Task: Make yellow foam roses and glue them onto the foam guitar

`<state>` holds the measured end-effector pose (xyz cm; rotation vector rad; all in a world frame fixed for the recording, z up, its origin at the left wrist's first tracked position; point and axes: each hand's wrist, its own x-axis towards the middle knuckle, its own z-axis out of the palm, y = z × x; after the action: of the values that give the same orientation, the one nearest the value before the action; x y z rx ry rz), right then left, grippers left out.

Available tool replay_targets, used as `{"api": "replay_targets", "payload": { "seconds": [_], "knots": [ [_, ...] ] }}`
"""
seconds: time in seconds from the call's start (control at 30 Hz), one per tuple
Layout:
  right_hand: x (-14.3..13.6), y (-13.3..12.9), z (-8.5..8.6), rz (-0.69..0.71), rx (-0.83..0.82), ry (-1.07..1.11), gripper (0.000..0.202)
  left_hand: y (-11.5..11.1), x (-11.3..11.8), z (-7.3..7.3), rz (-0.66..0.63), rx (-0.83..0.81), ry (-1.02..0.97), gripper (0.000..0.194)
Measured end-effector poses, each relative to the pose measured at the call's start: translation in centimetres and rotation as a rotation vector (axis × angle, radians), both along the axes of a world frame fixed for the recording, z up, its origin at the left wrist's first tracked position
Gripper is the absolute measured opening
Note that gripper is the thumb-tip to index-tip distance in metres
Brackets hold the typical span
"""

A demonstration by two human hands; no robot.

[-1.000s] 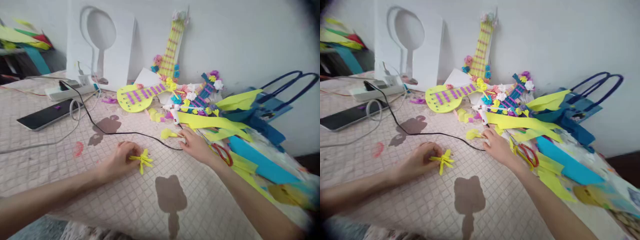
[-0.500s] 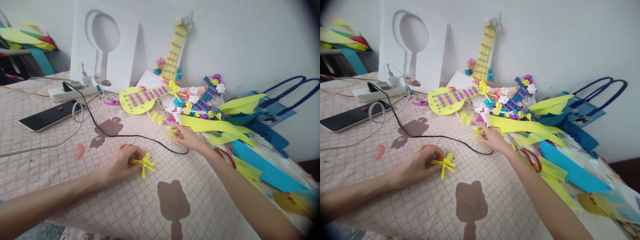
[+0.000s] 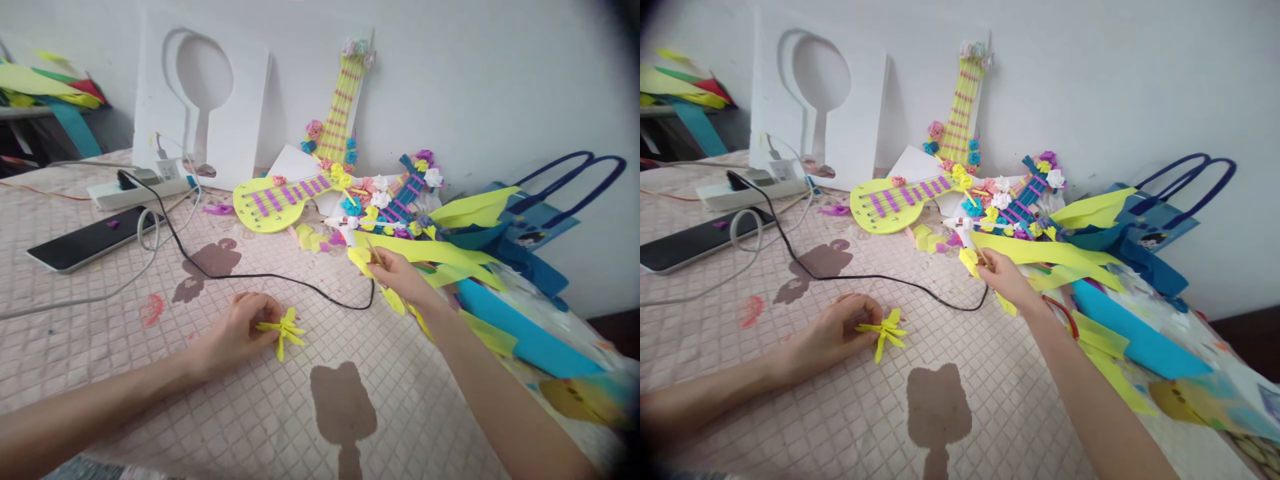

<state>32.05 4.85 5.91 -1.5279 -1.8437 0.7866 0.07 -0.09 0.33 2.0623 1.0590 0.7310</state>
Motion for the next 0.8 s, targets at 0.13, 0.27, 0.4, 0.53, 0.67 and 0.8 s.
{"api": "replay_targets", "payload": {
  "seconds": [0.13, 0.27, 0.4, 0.53, 0.67, 0.8],
  "knots": [
    [3.2, -1.9, 0.7, -0.176, 0.102, -0.118, 0.031, 0.1, 0.1, 0.1, -0.005, 0.001, 0.003, 0.008],
    [5.9, -3.3, -0.5, -0.289, 0.086, -0.359, 0.034, 0.2, 0.1, -0.2, -0.001, 0.000, -0.022, 0.011],
    [6.7, -3.8, -1.8, -0.331, 0.082, -0.325, 0.043, 0.2, 0.3, -0.1, 0.023, -0.026, -0.042, 0.012],
    [7.0, -4.0, -1.9, -0.340, 0.093, -0.217, 0.043, 0.3, 0.6, 0.4, 0.038, -0.019, -0.029, 0.013],
    [7.7, -3.8, -1.9, -0.393, 0.146, -0.281, 0.034, 0.5, 1.1, 0.7, 0.009, 0.034, 0.020, 0.012],
    [7.7, -3.6, -2.3, -0.441, 0.234, -0.413, 0.039, 0.8, 1.6, 0.7, 0.000, 0.098, 0.060, 0.011]
  ]
}}
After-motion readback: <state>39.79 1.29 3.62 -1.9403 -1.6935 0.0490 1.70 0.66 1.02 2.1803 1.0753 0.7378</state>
